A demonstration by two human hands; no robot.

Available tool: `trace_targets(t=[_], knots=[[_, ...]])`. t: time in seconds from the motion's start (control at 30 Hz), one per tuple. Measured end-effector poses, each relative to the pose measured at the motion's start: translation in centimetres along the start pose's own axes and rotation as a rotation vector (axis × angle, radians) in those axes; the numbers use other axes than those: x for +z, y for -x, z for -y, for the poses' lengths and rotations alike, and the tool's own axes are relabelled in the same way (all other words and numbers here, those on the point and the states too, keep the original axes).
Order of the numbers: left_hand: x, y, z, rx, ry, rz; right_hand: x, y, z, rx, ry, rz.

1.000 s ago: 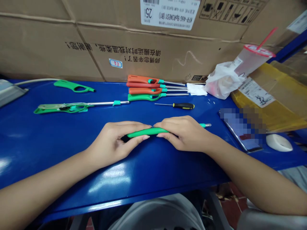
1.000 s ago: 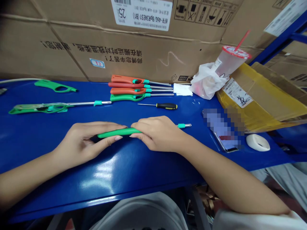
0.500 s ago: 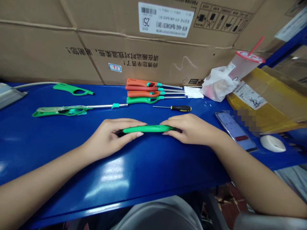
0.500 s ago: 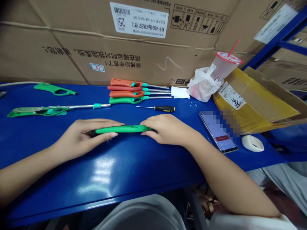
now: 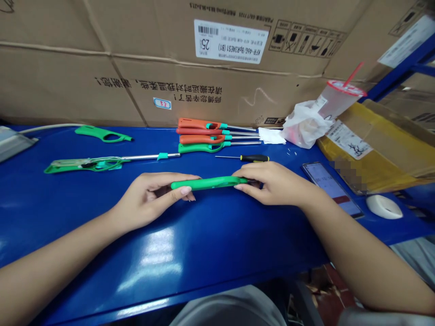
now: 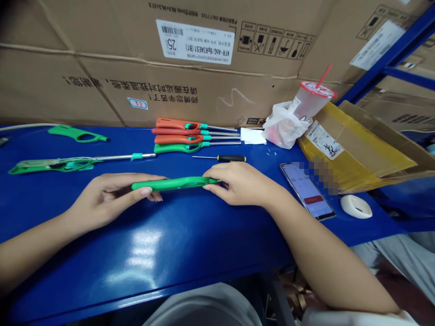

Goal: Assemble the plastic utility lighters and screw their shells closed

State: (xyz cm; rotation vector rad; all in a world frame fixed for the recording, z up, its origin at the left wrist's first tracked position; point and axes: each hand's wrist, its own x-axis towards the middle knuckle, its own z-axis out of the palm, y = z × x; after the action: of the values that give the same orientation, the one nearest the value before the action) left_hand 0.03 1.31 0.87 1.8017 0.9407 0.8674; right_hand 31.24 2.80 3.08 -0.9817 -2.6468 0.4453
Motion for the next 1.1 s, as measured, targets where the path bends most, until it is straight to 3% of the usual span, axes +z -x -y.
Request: trace_targets(t=[0.23,0.37,0.47,0.6,0.87,1.1], knots=[[0.0,-0.1,0.3,-0.084,0.002,0.009,1.4,-0.4,-0.2,-0.023,-0.036,0.021],[-0.3,-0.5,0.9,-0.002,-0.106,0.044,1.2,-0.5,-0.5,0.034,-0.008,0.037],[-0.8,-0.8,1.3,0.081,-0.191,0.068,0.6,-0.3,-1.2,0.063,-0.029,0.069],[-1.5,-1.0,1.3,0.081,-0.228,0.017,-1.0,0.7,-2.8,0.068,0.032,0.048],[-2.3,-1.2,1.5,0.018,-0.335,-0.018,-3.2,2.2,-4.0,0.318,0.069,0.137],[-2.2,-1.1,1.9,0.176,-0.493,0.055,-2.4,1.2,-2.7,0.166,0.034,0.121]])
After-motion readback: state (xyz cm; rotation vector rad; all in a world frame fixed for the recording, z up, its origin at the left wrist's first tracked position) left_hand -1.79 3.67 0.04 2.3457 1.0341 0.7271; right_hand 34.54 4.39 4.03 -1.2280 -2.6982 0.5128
